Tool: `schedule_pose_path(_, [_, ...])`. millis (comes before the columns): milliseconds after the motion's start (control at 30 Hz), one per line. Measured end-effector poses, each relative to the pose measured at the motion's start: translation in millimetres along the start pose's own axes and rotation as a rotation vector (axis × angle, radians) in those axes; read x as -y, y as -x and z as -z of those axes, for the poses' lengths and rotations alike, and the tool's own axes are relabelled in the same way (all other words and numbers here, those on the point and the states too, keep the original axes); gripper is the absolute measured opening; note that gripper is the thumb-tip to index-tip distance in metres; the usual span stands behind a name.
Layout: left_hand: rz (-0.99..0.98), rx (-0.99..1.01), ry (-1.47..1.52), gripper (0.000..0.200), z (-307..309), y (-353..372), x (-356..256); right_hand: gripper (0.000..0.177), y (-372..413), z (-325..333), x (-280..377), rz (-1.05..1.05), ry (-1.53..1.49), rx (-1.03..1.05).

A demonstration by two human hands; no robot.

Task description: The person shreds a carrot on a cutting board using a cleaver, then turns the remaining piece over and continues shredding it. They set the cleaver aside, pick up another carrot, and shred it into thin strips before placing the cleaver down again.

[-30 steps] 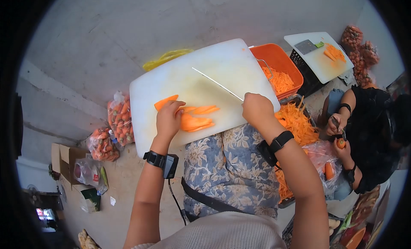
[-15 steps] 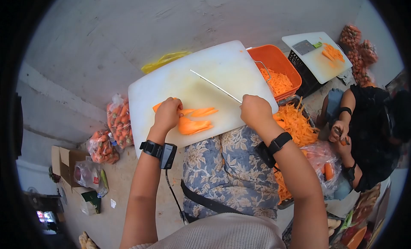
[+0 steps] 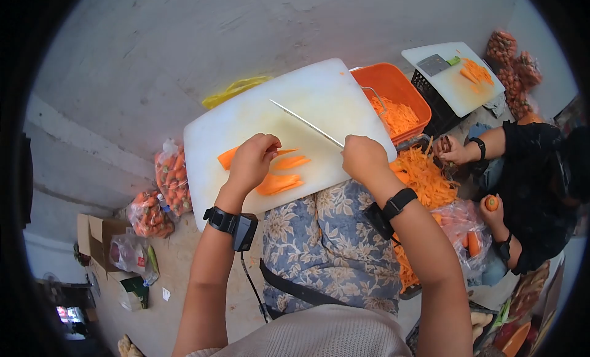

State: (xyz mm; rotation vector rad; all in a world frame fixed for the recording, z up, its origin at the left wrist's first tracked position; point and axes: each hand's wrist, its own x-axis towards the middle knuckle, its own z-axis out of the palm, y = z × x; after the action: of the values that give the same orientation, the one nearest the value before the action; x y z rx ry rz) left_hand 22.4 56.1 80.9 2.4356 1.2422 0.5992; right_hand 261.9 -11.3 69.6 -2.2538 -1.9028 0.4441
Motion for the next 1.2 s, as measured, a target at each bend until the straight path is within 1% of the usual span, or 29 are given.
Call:
schedule_pose_path(33, [-0.061, -0.037, 0.024, 0.010, 0, 4, -5, 0.016, 0, 0, -1, 0.003, -0.007, -0.007])
schedule_pose_path(67, [-0.063, -0.035, 0.025, 0.010, 1, 10, -7, 0.016, 1, -1, -1, 0.000, -0.008, -0.007])
schedule_pose_path(133, [-0.133, -0.098, -0.070, 0.012, 1, 28, -9, 0.016, 3, -3, -2, 0.013, -0.013, -0.032])
schedule_pose_path(267, [-0.073, -0.136, -0.126, 0.012, -16, 65, -1, 0.016, 3, -3, -1, 0.042, -0.008, -0.043])
schedule_pose_path(333, [-0.066, -0.139, -0.021, 0.014, -22, 75, 2, 0.015, 1, -2, 0, 0.044, 0.017, -0.027])
schedule_pose_path(367, [-0.050, -0.160, -0.038, 0.023, -23, 78, 3, 0.015, 0, -2, 0, 0.048, 0.019, -0.030])
schedule_pose_path(400, [-0.051, -0.164, -0.037, 0.023, -20, 78, 1, 0.015, 0, -3, 1, 0.040, 0.024, -0.022])
schedule_pose_path(467, [-0.074, -0.238, -0.095, 0.036, -14, 75, -4, 0.015, 1, -3, 2, 0.034, 0.037, -0.018])
schedule_pose_path(500, [-0.074, -0.246, -0.092, 0.036, -13, 73, -3, 0.015, 1, -3, 2, 0.029, 0.039, -0.018])
schedule_pose_path(567, [-0.109, -0.143, -0.040, 0.047, -9, 67, 2, 0.015, 1, -3, 2, 0.026, 0.043, -0.020])
schedule_pose_path(600, [-0.109, -0.148, -0.039, 0.047, -8, 64, 6, 0.016, 0, -3, 2, 0.019, 0.040, -0.015])
schedule_pose_path(667, [-0.034, 0.065, -0.079, 0.048, -9, 61, 14, 0.017, -1, -1, 1, 0.012, 0.039, -0.013])
schedule_pose_path(700, [-0.037, 0.061, -0.078, 0.048, -7, 60, 14, 0.017, -3, -1, 0, 0.003, 0.033, -0.002])
schedule_pose_path(767, [0.054, 0.150, -0.097, 0.048, -3, 59, 12, 0.018, -4, 0, -1, -0.006, 0.033, 0.006])
schedule_pose_path(900, [0.039, 0.135, -0.083, 0.046, -5, 62, 14, 0.019, -5, 0, 0, -0.029, 0.031, 0.009])
schedule_pose_path(1000, [0.074, 0.169, -0.095, 0.044, -4, 65, 9, 0.019, -4, 1, 2, -0.034, 0.036, 0.011])
schedule_pose_path(1067, [-0.043, 0.069, -0.060, 0.042, -7, 69, 9, 0.019, -4, 0, 2, -0.037, 0.043, 0.013])
schedule_pose_path(1200, [0.003, 0.112, -0.045, 0.041, -11, 70, 12, 0.021, -5, -3, 1, -0.014, 0.048, 0.000])
